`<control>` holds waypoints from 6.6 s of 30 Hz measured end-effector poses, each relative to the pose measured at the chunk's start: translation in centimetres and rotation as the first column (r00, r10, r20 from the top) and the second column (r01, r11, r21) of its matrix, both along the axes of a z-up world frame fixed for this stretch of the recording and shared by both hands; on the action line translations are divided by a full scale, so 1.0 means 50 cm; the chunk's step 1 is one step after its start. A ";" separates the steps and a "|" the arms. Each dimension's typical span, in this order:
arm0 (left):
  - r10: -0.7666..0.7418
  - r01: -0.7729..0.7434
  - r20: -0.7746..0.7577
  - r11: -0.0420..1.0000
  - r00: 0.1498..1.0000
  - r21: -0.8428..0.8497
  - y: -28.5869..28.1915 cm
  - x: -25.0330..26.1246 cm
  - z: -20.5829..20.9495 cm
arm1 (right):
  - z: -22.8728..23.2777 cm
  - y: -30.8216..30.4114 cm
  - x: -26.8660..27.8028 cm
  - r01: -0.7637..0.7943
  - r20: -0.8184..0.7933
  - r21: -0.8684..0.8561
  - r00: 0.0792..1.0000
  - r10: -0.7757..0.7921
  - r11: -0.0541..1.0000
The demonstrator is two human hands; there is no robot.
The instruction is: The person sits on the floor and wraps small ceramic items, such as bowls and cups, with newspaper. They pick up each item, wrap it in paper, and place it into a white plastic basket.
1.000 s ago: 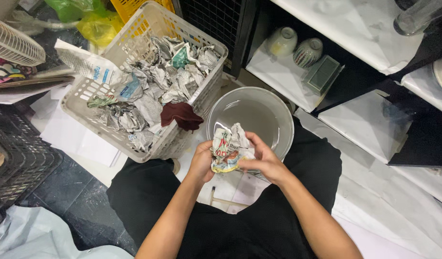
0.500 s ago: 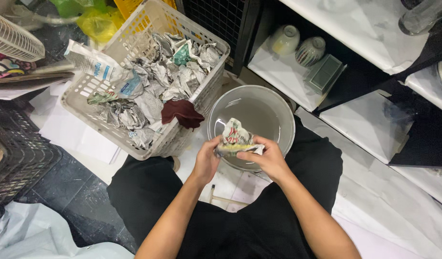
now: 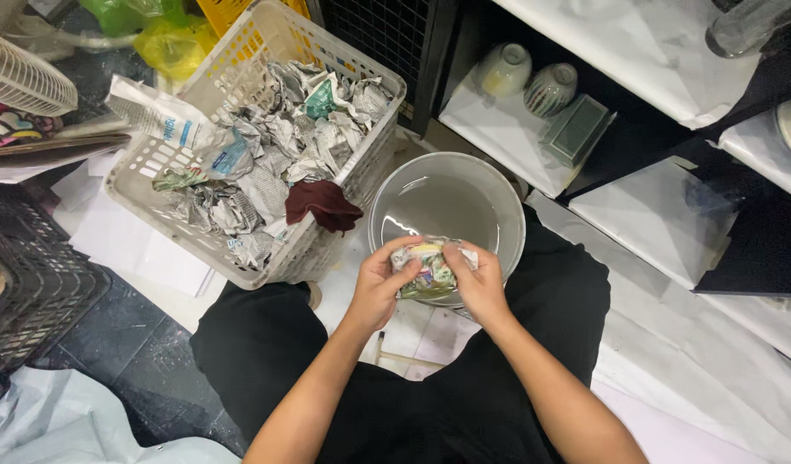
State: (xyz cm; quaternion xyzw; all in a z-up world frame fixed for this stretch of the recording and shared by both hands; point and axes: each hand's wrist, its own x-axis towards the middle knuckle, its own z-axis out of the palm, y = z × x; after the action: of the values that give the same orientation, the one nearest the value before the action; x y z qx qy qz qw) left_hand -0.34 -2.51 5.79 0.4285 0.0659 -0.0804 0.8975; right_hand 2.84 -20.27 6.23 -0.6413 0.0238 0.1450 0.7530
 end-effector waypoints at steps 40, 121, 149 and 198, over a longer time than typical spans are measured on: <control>0.233 -0.231 -0.018 0.969 0.972 0.086 0.019 0.025 0.017 | 0.091 0.119 -0.012 0.094 0.628 -0.681 0.586 0.513 0.726; -0.020 -0.177 0.198 0.365 0.980 0.914 0.367 0.314 -0.005 | -0.096 0.667 0.585 0.138 0.084 -0.990 0.519 0.851 0.013; -0.121 -0.042 0.068 0.204 0.990 0.978 0.399 0.302 0.004 | -0.127 0.730 0.610 -0.283 -0.046 -0.949 0.557 0.829 0.137; 0.233 -0.233 -0.152 0.972 0.961 0.022 0.328 0.260 0.008 | 0.025 0.127 0.245 -0.470 -0.025 -0.418 0.862 0.507 0.777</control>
State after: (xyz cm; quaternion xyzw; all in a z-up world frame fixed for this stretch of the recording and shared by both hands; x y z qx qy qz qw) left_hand 12.66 13.88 6.19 0.4120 0.1848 -0.0069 0.8922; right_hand 15.10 -13.93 7.50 -0.7747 -0.1467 0.2983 0.5379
